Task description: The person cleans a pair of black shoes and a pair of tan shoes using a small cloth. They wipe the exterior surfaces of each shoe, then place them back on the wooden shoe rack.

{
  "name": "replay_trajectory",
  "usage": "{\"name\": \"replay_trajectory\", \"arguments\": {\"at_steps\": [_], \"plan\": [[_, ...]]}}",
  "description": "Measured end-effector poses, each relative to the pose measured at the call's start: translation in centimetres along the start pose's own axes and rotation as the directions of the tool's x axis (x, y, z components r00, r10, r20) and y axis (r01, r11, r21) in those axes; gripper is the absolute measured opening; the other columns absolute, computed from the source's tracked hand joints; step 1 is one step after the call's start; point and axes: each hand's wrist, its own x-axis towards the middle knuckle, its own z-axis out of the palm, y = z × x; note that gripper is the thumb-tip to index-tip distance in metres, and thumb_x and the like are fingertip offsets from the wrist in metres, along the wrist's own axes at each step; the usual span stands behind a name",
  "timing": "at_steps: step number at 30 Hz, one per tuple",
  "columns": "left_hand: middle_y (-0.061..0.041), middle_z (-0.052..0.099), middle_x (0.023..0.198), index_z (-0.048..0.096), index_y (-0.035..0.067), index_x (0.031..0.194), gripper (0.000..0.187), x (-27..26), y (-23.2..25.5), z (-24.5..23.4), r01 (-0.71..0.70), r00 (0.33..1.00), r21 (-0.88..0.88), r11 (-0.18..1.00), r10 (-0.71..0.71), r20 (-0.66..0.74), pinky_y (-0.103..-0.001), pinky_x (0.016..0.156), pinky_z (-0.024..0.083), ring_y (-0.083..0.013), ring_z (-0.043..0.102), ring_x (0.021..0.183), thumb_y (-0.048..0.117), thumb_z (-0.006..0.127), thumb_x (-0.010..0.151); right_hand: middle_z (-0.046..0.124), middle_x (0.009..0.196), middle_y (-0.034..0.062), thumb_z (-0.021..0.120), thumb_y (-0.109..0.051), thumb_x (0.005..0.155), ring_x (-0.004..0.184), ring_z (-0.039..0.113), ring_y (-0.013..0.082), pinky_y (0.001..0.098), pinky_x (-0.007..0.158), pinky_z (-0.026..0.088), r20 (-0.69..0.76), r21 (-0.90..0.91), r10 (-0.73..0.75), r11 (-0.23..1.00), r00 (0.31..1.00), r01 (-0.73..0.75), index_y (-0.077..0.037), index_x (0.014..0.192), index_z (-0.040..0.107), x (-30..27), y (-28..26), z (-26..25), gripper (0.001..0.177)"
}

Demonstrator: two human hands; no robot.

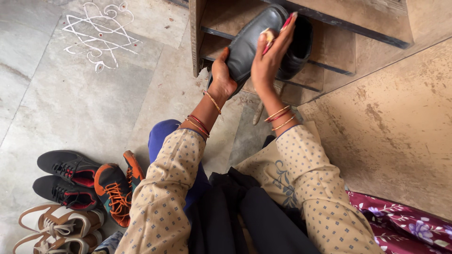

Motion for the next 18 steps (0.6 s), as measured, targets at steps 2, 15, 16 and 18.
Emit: {"name": "replay_trajectory", "arguments": {"at_steps": [2,15,16,18], "plan": [[-0.019,0.071,0.114,0.063,0.001,0.117,0.042,-0.7,0.1,0.5,0.017,1.000,0.034,0.999,-0.017,0.012,-0.050,0.092,0.059,-0.0334,0.071,0.099,0.038,0.051,0.102,0.028,0.164,0.0199,0.052,-0.031,0.119,0.154,0.038,0.0361,0.0433,0.131,0.037,-0.019,-0.001,-0.062,0.998,0.998,0.062,-0.004,0.166,0.021,1.3,0.1,-1.3,0.062],[-0.013,0.074,0.105,0.066,-0.005,0.117,0.049,-3.2,1.0,4.2,-0.190,0.959,0.368,0.910,0.091,0.269,-0.038,0.080,0.062,-0.0218,0.073,0.088,0.039,0.070,0.095,0.053,0.147,0.0130,0.062,-0.020,0.114,0.138,0.054,0.0275,0.0394,0.122,0.045,-0.088,0.063,-0.249,0.965,0.964,0.255,-0.004,0.151,0.045,2.2,-3.5,-8.6,0.044],[-0.013,0.074,0.105,0.066,-0.005,0.117,0.052,-3.4,1.2,4.5,-0.251,0.945,0.403,0.880,0.132,0.300,-0.038,0.081,0.063,-0.0209,0.073,0.088,0.040,0.073,0.092,0.049,0.149,0.0140,0.061,-0.020,0.114,0.140,0.052,0.0286,0.0412,0.123,0.043,-0.105,0.085,-0.296,0.948,0.949,0.305,-0.005,0.152,0.043,1.9,-4.0,-8.8,0.045],[-0.012,0.074,0.105,0.066,-0.004,0.117,0.057,-3.5,1.7,4.8,-0.339,0.916,0.441,0.831,0.184,0.357,-0.036,0.082,0.063,-0.0187,0.074,0.089,0.044,0.078,0.088,0.043,0.151,0.0159,0.059,-0.019,0.113,0.144,0.048,0.0309,0.0446,0.127,0.040,-0.144,0.128,-0.385,0.906,0.912,0.403,-0.007,0.153,0.039,1.5,-4.6,-9.0,0.047]]}}
